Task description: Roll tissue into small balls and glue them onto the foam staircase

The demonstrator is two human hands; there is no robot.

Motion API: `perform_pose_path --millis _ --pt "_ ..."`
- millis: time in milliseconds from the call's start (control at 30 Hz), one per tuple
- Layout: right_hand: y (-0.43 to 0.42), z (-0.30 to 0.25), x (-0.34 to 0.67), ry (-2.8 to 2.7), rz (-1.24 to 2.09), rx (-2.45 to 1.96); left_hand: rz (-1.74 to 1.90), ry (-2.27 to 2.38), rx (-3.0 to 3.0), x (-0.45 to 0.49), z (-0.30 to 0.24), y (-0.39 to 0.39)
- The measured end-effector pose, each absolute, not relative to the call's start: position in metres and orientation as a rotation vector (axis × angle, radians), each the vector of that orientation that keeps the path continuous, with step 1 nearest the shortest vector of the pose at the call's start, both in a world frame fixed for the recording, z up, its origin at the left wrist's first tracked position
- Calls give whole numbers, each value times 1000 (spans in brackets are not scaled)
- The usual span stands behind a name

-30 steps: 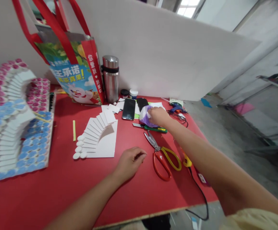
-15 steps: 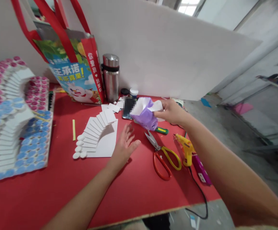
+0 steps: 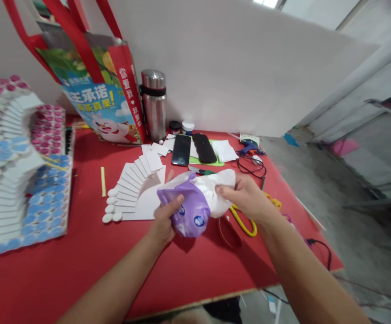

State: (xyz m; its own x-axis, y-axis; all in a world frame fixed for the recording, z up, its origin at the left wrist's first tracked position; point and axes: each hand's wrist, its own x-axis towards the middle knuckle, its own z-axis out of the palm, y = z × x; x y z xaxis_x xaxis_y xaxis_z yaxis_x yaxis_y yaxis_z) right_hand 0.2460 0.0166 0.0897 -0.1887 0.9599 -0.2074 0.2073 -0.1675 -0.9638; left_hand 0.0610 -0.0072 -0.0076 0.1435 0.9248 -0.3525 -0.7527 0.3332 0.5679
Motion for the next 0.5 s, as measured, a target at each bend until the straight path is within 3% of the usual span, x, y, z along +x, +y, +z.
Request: perform_pose_path --millis 300,500 --pt "15 91 274 -767 1245 -1396 1155 830 61 55 -1 -1" --pt "23 128 302 -957 719 -1208 1095 807 135 47 -12 2"
